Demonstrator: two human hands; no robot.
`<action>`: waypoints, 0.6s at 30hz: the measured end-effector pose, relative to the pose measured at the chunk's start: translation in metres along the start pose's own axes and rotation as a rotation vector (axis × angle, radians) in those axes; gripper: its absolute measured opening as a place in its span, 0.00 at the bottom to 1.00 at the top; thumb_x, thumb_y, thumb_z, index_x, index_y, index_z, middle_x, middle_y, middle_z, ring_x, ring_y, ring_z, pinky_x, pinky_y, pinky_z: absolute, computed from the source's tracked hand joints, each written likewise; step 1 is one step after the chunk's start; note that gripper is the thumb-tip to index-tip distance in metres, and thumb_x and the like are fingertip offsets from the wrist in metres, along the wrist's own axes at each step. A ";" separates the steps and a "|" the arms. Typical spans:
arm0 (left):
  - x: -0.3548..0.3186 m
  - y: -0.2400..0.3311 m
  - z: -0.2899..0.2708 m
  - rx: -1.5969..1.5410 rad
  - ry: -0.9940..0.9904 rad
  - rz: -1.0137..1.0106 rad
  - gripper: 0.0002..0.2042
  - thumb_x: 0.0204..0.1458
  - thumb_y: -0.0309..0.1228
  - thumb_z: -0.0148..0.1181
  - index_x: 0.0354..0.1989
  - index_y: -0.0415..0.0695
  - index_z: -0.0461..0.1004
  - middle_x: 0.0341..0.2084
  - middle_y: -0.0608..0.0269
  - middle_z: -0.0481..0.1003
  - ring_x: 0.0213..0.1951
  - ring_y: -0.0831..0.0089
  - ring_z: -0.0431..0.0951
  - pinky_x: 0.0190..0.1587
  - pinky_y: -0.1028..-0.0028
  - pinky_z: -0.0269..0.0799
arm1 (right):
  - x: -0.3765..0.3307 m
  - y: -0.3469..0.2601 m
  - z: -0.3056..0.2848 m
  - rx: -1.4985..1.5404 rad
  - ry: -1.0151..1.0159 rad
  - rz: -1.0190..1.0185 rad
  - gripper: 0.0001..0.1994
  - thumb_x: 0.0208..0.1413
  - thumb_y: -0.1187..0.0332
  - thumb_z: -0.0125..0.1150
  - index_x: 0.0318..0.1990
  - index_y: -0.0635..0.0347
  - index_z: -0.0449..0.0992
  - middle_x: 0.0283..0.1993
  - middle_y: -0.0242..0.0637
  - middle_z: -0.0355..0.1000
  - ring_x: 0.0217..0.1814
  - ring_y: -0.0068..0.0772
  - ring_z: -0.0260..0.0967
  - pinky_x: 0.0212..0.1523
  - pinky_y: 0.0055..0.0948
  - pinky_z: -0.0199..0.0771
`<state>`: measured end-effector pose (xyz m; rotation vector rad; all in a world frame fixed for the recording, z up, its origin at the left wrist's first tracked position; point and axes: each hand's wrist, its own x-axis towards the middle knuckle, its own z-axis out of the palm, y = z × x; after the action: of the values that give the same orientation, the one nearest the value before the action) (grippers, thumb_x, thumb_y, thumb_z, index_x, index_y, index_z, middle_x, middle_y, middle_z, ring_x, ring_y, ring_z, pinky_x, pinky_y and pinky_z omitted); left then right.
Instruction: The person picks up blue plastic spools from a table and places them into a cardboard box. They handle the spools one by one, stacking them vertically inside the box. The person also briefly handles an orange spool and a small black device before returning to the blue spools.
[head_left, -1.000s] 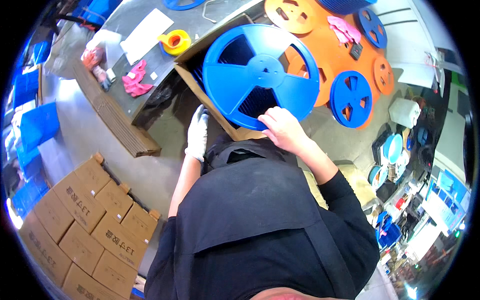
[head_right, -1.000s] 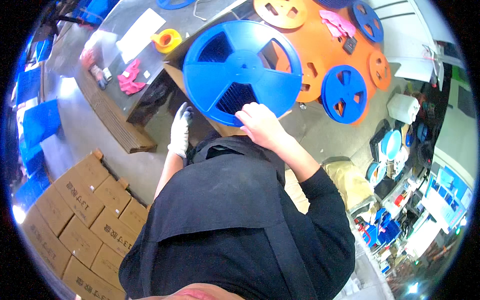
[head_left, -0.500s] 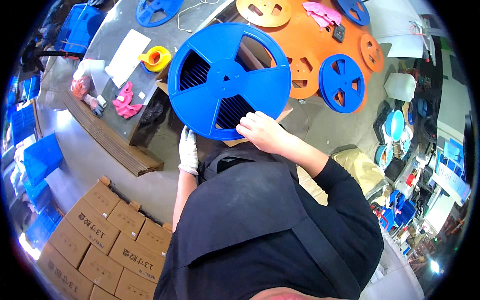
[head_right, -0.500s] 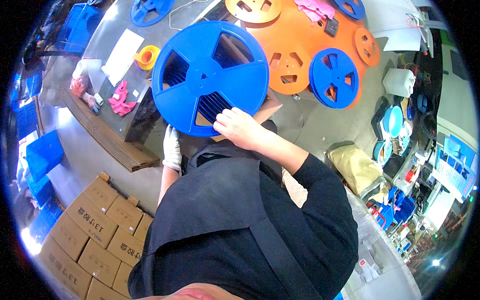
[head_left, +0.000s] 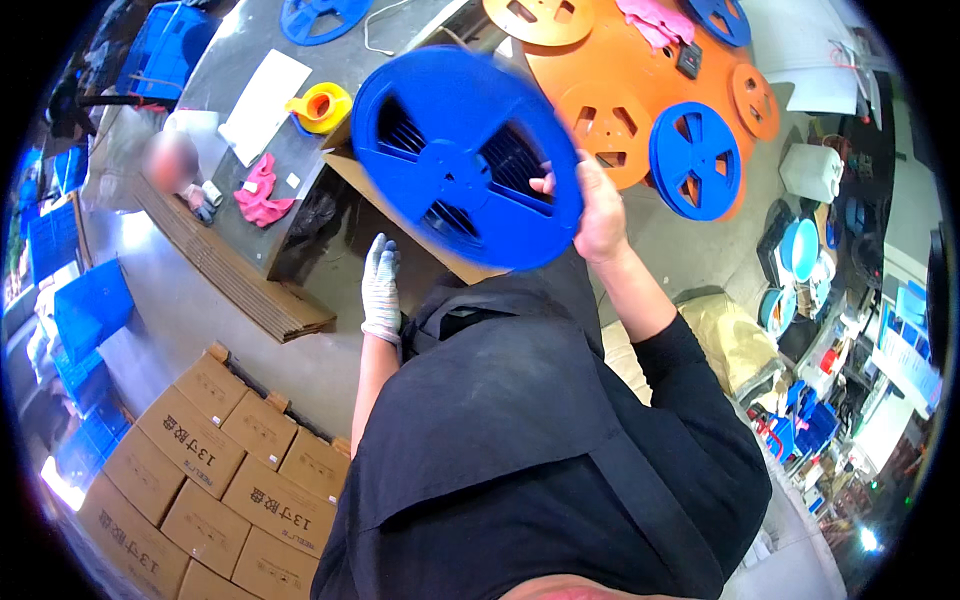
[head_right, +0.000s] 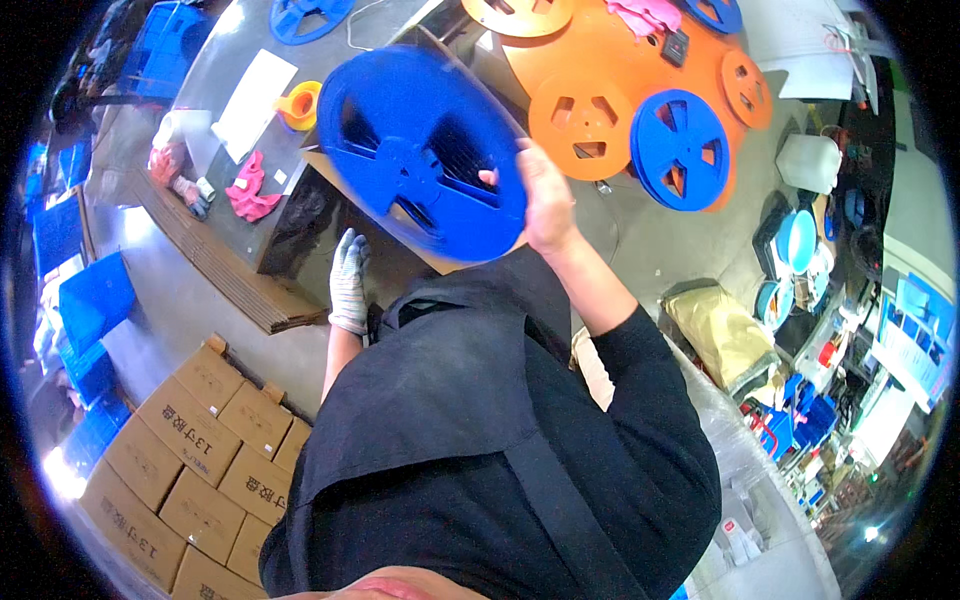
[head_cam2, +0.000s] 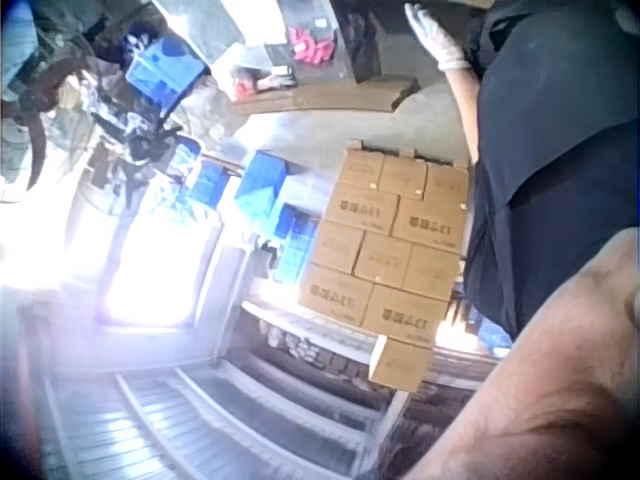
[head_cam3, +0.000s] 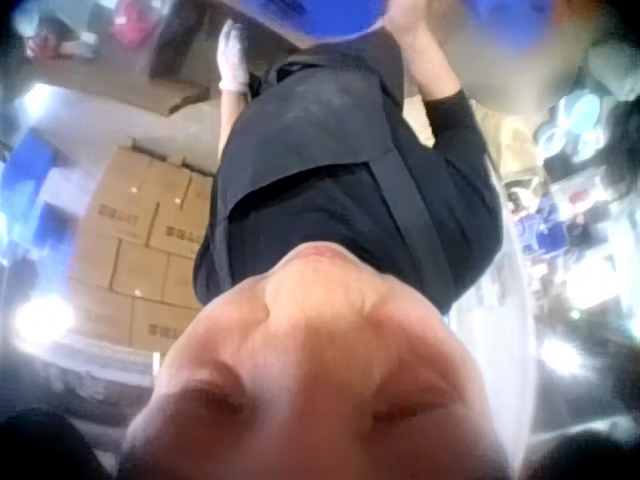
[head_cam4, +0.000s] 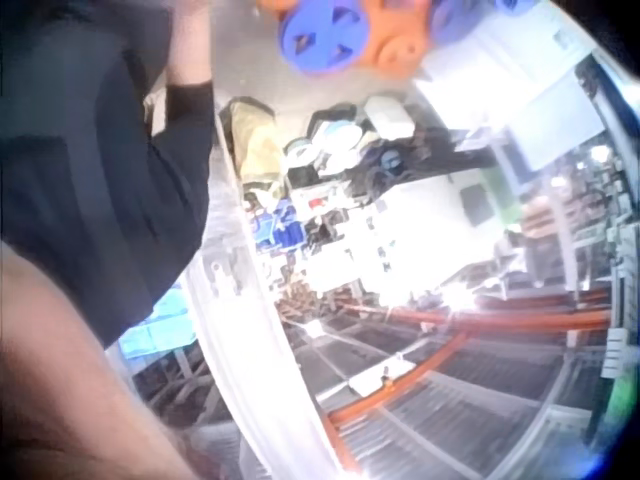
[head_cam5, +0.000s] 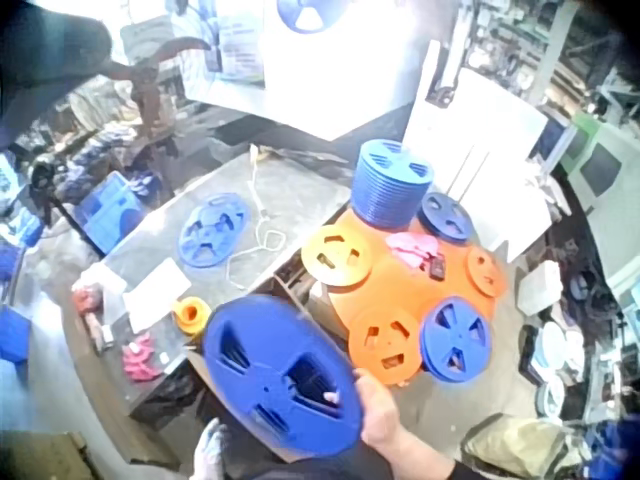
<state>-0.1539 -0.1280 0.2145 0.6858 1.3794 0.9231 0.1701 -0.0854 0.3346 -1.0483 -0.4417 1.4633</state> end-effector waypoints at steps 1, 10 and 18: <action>0.003 -0.004 -0.006 0.078 -0.001 0.055 0.23 0.62 0.38 0.51 0.64 0.44 0.61 0.54 0.62 0.69 0.51 0.73 0.71 0.55 0.73 0.66 | 0.004 0.004 -0.012 0.236 0.023 0.084 0.19 0.67 0.55 0.39 0.44 0.63 0.69 0.32 0.36 0.69 0.37 0.38 0.75 0.45 0.38 0.77; 0.003 -0.027 -0.022 -0.395 0.181 -0.167 0.22 0.57 0.31 0.58 0.60 0.47 0.65 0.46 0.66 0.72 0.46 0.76 0.72 0.47 0.78 0.70 | 0.003 0.019 -0.031 0.658 0.078 0.335 0.13 0.65 0.62 0.39 0.42 0.60 0.69 0.28 0.33 0.66 0.24 0.27 0.65 0.31 0.31 0.73; -0.019 -0.013 -0.018 -0.249 0.112 -0.044 0.23 0.60 0.36 0.53 0.64 0.47 0.61 0.51 0.64 0.71 0.50 0.72 0.72 0.50 0.72 0.69 | 0.003 0.012 -0.021 0.528 0.129 0.332 0.14 0.65 0.62 0.38 0.42 0.60 0.69 0.28 0.34 0.66 0.25 0.28 0.66 0.32 0.31 0.73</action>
<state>-0.1685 -0.1530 0.2116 0.4182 1.3435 1.0896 0.1808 -0.0916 0.3135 -0.8003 0.2199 1.6675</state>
